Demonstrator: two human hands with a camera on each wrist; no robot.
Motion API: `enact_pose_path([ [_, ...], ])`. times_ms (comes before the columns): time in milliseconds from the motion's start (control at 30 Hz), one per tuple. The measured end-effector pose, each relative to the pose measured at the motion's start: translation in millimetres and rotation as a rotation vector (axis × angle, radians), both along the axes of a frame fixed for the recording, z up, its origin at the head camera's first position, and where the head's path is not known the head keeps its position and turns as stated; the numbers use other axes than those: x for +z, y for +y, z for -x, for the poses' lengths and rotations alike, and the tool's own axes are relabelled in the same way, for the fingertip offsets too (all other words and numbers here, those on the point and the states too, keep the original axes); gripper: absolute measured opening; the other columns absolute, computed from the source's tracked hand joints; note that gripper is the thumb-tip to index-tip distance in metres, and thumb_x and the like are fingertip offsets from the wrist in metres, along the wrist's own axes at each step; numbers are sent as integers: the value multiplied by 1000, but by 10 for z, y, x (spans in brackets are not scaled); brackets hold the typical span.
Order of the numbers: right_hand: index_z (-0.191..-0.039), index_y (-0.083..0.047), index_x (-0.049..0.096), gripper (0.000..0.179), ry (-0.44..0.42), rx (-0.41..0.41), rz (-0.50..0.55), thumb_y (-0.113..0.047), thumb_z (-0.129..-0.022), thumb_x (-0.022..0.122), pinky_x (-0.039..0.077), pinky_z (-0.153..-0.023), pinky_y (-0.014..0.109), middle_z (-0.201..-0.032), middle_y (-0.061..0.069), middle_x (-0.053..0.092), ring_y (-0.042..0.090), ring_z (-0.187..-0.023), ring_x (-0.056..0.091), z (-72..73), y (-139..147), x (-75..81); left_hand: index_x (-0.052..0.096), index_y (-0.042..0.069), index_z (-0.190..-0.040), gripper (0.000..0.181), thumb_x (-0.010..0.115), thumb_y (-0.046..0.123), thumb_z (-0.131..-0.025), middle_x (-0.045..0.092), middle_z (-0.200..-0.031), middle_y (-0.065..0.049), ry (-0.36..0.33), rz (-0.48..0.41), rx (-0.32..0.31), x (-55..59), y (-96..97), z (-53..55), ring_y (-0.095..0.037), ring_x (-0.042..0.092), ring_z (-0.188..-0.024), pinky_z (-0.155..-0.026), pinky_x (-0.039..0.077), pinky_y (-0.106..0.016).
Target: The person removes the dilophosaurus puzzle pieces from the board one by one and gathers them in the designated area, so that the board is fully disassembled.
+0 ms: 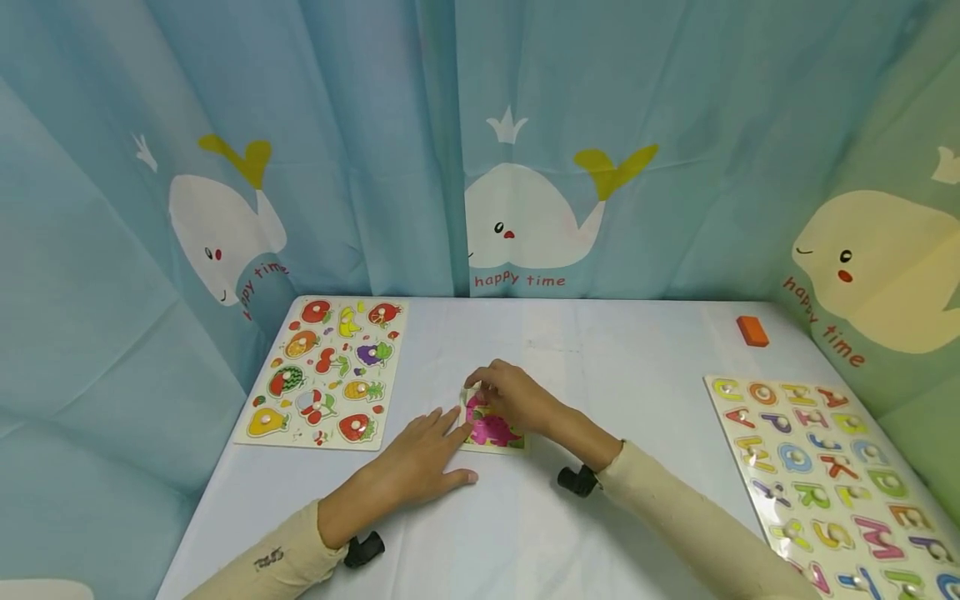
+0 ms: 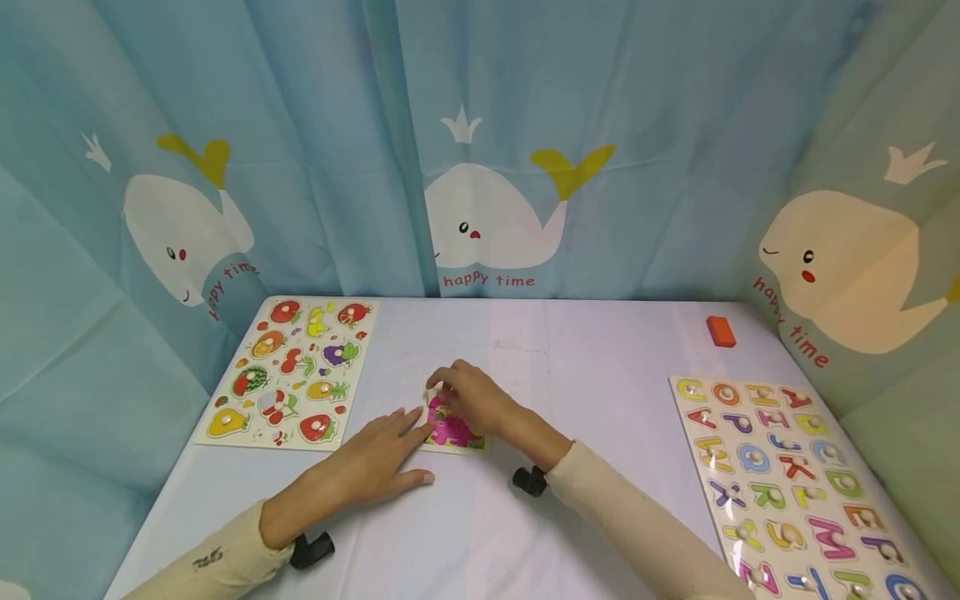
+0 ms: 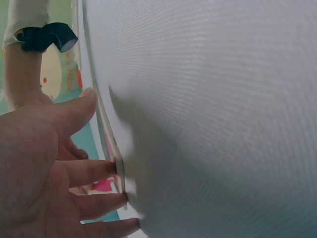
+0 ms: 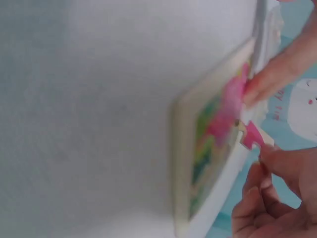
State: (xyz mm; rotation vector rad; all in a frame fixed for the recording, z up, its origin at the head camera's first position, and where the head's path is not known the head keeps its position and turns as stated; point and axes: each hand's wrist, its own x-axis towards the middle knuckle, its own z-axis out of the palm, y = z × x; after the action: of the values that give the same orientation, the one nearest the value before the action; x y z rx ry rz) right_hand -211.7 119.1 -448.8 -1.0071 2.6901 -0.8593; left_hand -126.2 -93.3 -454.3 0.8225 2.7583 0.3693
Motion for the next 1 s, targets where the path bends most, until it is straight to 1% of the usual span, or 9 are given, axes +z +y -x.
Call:
enact_pose_path([
  [67, -122, -3, 68, 21, -20, 7, 37, 1, -102, 64, 60, -87, 34, -103, 9, 69, 20, -95, 66, 28, 49, 62, 51, 8, -156, 74, 69, 52, -100, 40, -166, -21, -9, 1, 4, 4, 2, -1, -47, 38, -153, -123, 36, -58],
  [133, -119, -3, 67, 17, -40, -7, 69, 1, -103, 63, 59, -83, 32, -100, 8, 70, 18, -92, 64, 59, 130, 148, 51, 8, -157, 74, 69, 53, -100, 39, -167, -21, -16, 4, 8, 2, 2, -2, -46, 37, -153, -123, 36, -59],
  [267, -112, -4, 68, 9, -77, -92, 107, -1, -104, 63, 57, -80, 34, -100, 7, 71, 20, -92, 64, 134, 387, 319, 50, 9, -158, 75, 69, 53, -99, 39, -167, -20, -17, 11, 8, -3, -2, -2, -45, 37, -153, -123, 36, -58],
  [400, -109, -6, 68, 7, -106, -178, 98, -5, -104, 64, 54, -81, 37, -100, 8, 70, 22, -94, 64, 190, 715, 384, 49, 9, -158, 76, 70, 52, -99, 39, -167, -20, -9, 7, 0, -15, -10, -6, -45, 38, -153, -123, 37, -57],
  [500, -109, -6, 68, 6, -154, -216, 74, -6, -105, 64, 52, -80, 36, -99, 9, 70, 22, -93, 62, 203, 952, 368, 48, 9, -158, 76, 70, 51, -99, 38, -168, -20, -7, -6, -5, -23, -16, -11, -46, 37, -153, -123, 37, -58],
  [633, -109, -3, 68, 8, -241, -232, 55, -7, -106, 61, 52, -79, 32, -99, 11, 70, 25, -93, 62, 214, 1201, 289, 48, 8, -158, 76, 70, 51, -99, 35, -169, -18, -5, -21, -8, -25, -20, -15, -47, 37, -153, -123, 37, -58],
  [833, -110, -1, 68, 11, -378, -232, 15, -7, -106, 60, 50, -83, 29, -103, 9, 69, 20, -96, 58, 240, 1427, 193, 48, 7, -158, 77, 70, 51, -99, 38, -168, -16, -5, -21, -12, -22, -18, -12, -47, 36, -153, -123, 35, -60],
  [933, -111, 0, 68, 12, -407, -216, 15, -7, -106, 61, 50, -84, 30, -102, 9, 68, 20, -96, 57, 255, 1473, 164, 48, 8, -158, 77, 70, 51, -99, 39, -168, -16, -4, -19, -12, -25, -15, -10, -47, 37, -153, -123, 35, -60],
  [1000, -112, 1, 68, 12, -389, -208, 14, -7, -106, 62, 50, -85, 30, -102, 9, 68, 20, -96, 57, 266, 1482, 139, 49, 8, -158, 77, 70, 51, -99, 39, -168, -16, -4, -18, -13, -23, -13, -10, -47, 37, -153, -123, 35, -60],
])
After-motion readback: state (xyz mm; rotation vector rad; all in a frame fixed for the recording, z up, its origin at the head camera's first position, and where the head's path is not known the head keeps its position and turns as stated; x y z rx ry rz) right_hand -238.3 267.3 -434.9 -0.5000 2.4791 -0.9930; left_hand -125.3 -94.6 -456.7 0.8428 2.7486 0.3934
